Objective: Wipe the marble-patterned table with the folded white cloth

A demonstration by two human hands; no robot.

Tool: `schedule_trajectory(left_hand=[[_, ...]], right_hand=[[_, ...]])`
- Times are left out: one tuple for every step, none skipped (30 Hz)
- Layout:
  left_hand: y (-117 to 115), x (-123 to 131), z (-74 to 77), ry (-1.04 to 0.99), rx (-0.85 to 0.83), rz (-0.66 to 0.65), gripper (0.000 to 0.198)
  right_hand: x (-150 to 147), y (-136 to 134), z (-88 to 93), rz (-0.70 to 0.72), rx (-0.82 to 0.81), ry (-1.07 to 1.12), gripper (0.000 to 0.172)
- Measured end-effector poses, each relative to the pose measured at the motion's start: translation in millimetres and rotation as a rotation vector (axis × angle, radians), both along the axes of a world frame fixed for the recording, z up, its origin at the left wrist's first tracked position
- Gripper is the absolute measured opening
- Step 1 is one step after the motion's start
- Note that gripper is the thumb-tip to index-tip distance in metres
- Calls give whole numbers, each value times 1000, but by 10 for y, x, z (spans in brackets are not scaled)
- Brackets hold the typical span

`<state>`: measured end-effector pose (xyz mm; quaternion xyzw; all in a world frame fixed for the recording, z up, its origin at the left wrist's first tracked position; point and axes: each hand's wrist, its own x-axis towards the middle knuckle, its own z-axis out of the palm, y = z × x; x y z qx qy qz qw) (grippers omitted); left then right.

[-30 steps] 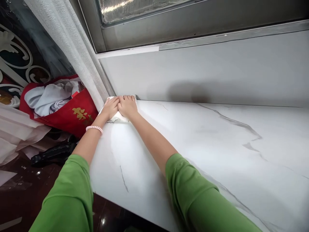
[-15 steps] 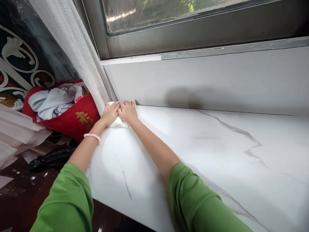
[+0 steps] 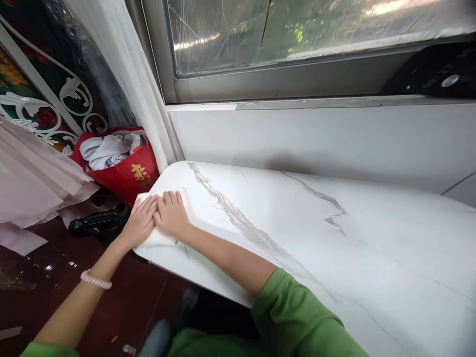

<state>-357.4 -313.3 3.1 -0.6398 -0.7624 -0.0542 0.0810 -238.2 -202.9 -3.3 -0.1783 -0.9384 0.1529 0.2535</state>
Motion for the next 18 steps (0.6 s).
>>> schedule_trajectory(left_hand=[[-115,75,-13,9,15,8,53],[-212,144,-27,18,30,15,53],[-290,203,-40,25,45,24,53],[-348,251,-52,32,60,31,54],[-389,284,-63,40,73,36,54],[-414,303,-73,47,86,39,54],[-425,309,-81,55,97,39,54],[-426,301,-88,62,102,33,54],[-419,283,-94,70,104,24,54],[-405,258,-99,77,103,15,55],[-386,226,-105,84,99,8,55],[-363,191,-111,90,93,3,55],[-335,152,-118,97,86,2,56],[-302,110,-124,105,82,4,56],[-260,65,-130,110,79,9,56],[-208,17,-134,112,75,13,56],[-143,-34,-137,108,71,16,56],[-64,-88,-138,96,68,18,55]], right_hand=[[59,-81,-4,27,3,0,48],[112,-149,-8,51,5,1,49],[160,-203,-11,70,8,2,50],[199,-244,-12,83,12,1,51],[229,-273,-11,91,17,0,51],[249,-291,-8,96,22,-1,52],[261,-300,-5,99,26,-2,52],[264,-302,-1,102,30,-2,53],[260,-297,4,104,34,-1,54],[249,-287,8,104,37,0,54],[232,-271,11,102,40,1,54],[210,-249,14,97,42,3,54],[183,-221,17,92,42,7,53],[150,-185,20,87,41,13,52],[113,-141,23,85,38,20,51],[70,-88,26,85,33,25,49],[24,-25,29,83,28,29,47],[-26,48,32,80,21,29,45]])
